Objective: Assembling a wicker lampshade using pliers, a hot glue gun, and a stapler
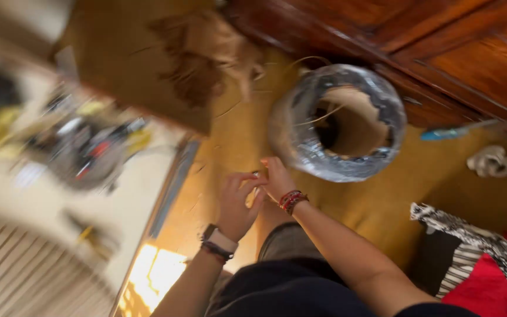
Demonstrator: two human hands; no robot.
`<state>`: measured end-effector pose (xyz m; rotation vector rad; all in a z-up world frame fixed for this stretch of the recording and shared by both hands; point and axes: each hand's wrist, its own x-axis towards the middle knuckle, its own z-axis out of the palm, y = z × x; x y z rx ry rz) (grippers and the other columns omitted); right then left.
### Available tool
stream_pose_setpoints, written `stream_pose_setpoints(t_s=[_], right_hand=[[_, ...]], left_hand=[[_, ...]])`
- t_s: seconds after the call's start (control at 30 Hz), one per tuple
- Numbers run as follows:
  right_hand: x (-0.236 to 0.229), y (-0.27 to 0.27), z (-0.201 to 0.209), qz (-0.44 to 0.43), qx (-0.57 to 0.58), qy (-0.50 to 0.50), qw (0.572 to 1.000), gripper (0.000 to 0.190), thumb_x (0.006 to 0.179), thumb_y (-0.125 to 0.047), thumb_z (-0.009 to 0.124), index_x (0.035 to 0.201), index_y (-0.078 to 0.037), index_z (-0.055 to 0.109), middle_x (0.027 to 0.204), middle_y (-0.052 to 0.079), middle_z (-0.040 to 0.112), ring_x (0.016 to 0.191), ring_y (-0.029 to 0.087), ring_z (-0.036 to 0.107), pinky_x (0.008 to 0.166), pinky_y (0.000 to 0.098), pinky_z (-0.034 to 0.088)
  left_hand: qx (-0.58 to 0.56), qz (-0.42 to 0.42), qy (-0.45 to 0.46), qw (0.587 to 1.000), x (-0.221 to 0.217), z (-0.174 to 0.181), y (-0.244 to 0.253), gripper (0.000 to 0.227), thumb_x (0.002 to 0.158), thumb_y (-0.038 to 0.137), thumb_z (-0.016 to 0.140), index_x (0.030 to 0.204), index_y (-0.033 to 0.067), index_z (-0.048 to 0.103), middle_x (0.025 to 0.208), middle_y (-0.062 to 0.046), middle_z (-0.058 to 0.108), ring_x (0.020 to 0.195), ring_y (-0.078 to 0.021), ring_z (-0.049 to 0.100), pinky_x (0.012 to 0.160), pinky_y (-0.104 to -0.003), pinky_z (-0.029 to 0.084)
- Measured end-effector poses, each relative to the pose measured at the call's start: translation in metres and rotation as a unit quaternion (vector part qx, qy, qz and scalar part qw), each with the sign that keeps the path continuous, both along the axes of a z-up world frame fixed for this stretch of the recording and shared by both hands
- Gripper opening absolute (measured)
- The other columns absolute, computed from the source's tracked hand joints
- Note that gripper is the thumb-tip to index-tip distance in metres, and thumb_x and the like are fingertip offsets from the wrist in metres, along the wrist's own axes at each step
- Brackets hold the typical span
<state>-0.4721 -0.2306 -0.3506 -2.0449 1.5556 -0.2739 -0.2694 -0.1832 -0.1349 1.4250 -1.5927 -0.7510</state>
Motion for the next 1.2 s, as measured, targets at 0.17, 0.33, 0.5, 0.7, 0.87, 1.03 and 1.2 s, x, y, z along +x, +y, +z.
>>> stream_pose_setpoints(t_s=[0.17,0.33,0.5,0.7,0.87,1.03,1.2], right_hand=[[-0.125,-0.075,-0.085,-0.211,0.057,-0.034,0.975,0.050,0.083,-0.027,0.078,0.128,-0.018,0.058,0.122,0.010,0.059,0.112,0.033,0.068,0.097,0.0402,0.057],[-0.212,-0.156,-0.203,-0.458,0.108,-0.338,0.815,0.058,0.092,-0.025,0.076,0.142,-0.004,0.056,0.126,0.014,0.059,0.112,0.022,0.058,0.106,0.0410,0.046],[-0.215,-0.203,-0.232,-0.508,0.253,-0.451,0.689,0.083,0.098,-0.017,0.077,0.164,-0.019,0.027,0.172,0.019,0.006,0.158,0.040,0.004,0.121,0.0667,0.003],[-0.154,-0.178,-0.134,-0.402,0.190,-0.467,0.764,0.049,0.104,-0.020,0.066,0.151,-0.012,0.053,0.154,0.019,0.050,0.139,0.034,0.050,0.111,0.0496,0.045],[-0.126,-0.097,-0.015,-0.226,0.174,-0.401,0.871,0.035,0.097,-0.007,0.067,0.132,-0.005,0.069,0.129,0.016,0.071,0.120,0.023,0.064,0.101,0.0398,0.054],[-0.090,-0.068,0.128,0.014,0.119,-0.171,0.978,0.008,0.089,-0.029,0.078,0.094,-0.024,0.081,0.096,-0.008,0.081,0.094,0.014,0.076,0.077,0.0252,0.061],[-0.031,-0.060,0.310,0.264,0.004,-0.180,0.948,0.009,0.093,-0.008,0.062,0.098,-0.010,0.069,0.100,0.007,0.073,0.085,0.026,0.069,0.080,0.0354,0.053]], left_hand=[[0.100,-0.119,0.052,0.986,-0.114,-0.101,-0.088,0.021,0.097,0.029,0.068,0.115,0.0173,0.073,0.112,-0.011,0.065,0.117,-0.0386,0.061,0.100,-0.050,0.047],[0.130,-0.163,0.047,0.977,-0.155,-0.142,-0.127,0.022,0.098,0.029,0.067,0.116,0.0175,0.072,0.114,-0.013,0.067,0.113,-0.0404,0.064,0.098,-0.052,0.049],[0.198,-0.116,0.023,0.973,-0.147,-0.166,-0.128,0.021,0.094,0.029,0.072,0.113,0.0211,0.075,0.111,-0.009,0.070,0.106,-0.0368,0.068,0.094,-0.046,0.053],[0.261,-0.089,0.002,0.961,-0.130,-0.129,-0.123,0.023,0.093,0.032,0.070,0.115,0.0269,0.075,0.110,-0.008,0.072,0.106,-0.0379,0.068,0.093,-0.049,0.054],[0.203,-0.079,0.011,0.976,-0.123,-0.057,-0.103,0.024,0.097,0.026,0.062,0.118,0.0315,0.072,0.115,-0.001,0.071,0.109,-0.0309,0.068,0.095,-0.043,0.055],[0.077,-0.039,-0.038,0.996,-0.099,0.046,-0.083,0.042,0.100,0.008,0.045,0.136,0.0222,0.062,0.125,-0.010,0.065,0.118,-0.0369,0.063,0.096,-0.047,0.053],[-0.044,0.009,-0.325,0.945,-0.056,0.115,-0.018,0.061,0.100,0.016,0.053,0.159,0.0208,0.037,0.166,-0.006,0.036,0.155,-0.0357,0.029,0.121,-0.068,0.017]])
